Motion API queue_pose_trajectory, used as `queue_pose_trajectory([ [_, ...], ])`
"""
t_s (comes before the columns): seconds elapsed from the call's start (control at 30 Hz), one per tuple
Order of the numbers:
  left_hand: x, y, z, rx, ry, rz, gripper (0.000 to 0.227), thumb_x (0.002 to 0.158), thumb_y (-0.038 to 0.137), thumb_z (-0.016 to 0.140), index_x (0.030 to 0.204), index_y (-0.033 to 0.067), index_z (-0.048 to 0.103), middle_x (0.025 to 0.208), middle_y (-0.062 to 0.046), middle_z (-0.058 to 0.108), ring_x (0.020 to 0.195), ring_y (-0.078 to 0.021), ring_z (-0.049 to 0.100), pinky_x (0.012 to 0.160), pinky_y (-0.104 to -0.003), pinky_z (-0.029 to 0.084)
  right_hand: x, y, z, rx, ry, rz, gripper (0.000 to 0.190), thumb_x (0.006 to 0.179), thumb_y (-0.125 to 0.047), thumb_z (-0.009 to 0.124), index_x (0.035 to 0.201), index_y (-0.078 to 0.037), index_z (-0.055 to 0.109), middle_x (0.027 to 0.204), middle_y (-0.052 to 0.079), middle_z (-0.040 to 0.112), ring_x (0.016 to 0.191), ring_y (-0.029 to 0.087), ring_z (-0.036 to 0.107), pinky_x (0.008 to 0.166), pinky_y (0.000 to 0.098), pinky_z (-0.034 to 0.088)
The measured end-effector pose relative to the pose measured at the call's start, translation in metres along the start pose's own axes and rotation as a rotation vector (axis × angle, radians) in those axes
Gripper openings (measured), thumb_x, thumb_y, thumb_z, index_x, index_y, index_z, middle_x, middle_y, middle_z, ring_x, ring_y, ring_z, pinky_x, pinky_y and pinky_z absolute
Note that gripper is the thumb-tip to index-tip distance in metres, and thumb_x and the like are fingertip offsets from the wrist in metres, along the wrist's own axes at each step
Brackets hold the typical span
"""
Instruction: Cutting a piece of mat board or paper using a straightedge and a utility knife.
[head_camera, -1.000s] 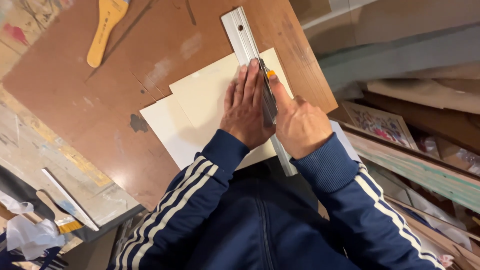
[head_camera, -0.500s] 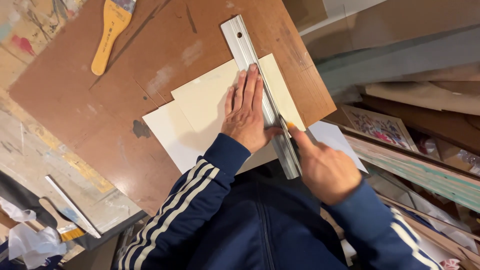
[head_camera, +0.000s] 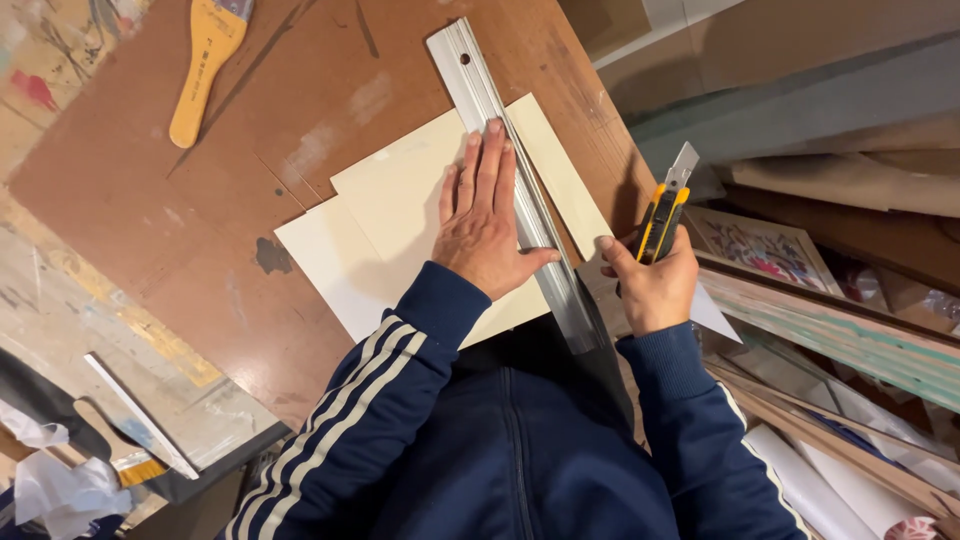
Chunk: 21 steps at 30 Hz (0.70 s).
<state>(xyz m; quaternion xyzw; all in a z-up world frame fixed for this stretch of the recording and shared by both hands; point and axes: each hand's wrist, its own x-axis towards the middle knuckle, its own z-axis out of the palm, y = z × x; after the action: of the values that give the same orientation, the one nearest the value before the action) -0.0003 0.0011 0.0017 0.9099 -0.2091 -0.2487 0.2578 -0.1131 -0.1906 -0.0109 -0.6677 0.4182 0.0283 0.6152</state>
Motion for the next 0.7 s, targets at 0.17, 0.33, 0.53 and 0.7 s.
queue_pose_trajectory([
  [0.17,0.0,0.001,0.001,0.005,-0.024,-0.016,0.14,0.061,0.061,0.091,0.157,-0.0059,0.014,0.169,-0.016,0.001,0.157,-0.0363,0.001,0.126,-0.054,0.008,-0.003,-0.006,-0.005,-0.062,0.005,-0.028,0.034,0.085,-0.003,0.084,0.101,-0.001,0.054,0.082,0.004,0.067,0.067,0.012,0.066,0.06,0.0256,0.055],
  [0.33,0.002,0.002,-0.002,0.017,-0.023,-0.024,0.139,0.062,0.061,0.09,0.157,-0.0052,0.014,0.168,-0.017,0.001,0.157,-0.0358,0.001,0.126,-0.054,0.008,-0.003,-0.002,-0.023,-0.074,-0.027,-0.079,0.027,0.087,0.0,0.079,0.1,-0.002,0.056,0.081,0.003,0.067,0.069,0.01,0.065,0.063,0.024,0.054],
  [0.53,0.001,0.003,-0.002,0.017,-0.03,-0.029,0.138,0.063,0.062,0.089,0.157,-0.0048,0.014,0.168,-0.017,0.0,0.157,-0.0355,0.001,0.125,-0.054,0.007,-0.009,-0.004,-0.044,-0.132,-0.002,-0.035,0.024,0.086,-0.004,0.077,0.098,-0.005,0.056,0.08,0.001,0.069,0.068,0.008,0.067,0.06,0.0228,0.052],
  [0.7,-0.002,0.001,-0.007,0.005,0.003,0.004,0.136,0.062,0.061,0.09,0.157,-0.0045,0.019,0.168,-0.017,0.003,0.157,-0.0354,0.003,0.125,-0.055,0.01,-0.009,0.01,-0.049,-0.1,0.052,-0.04,0.025,0.084,-0.004,0.081,0.094,-0.004,0.057,0.079,0.001,0.063,0.064,0.009,0.058,0.057,0.0247,0.05],
])
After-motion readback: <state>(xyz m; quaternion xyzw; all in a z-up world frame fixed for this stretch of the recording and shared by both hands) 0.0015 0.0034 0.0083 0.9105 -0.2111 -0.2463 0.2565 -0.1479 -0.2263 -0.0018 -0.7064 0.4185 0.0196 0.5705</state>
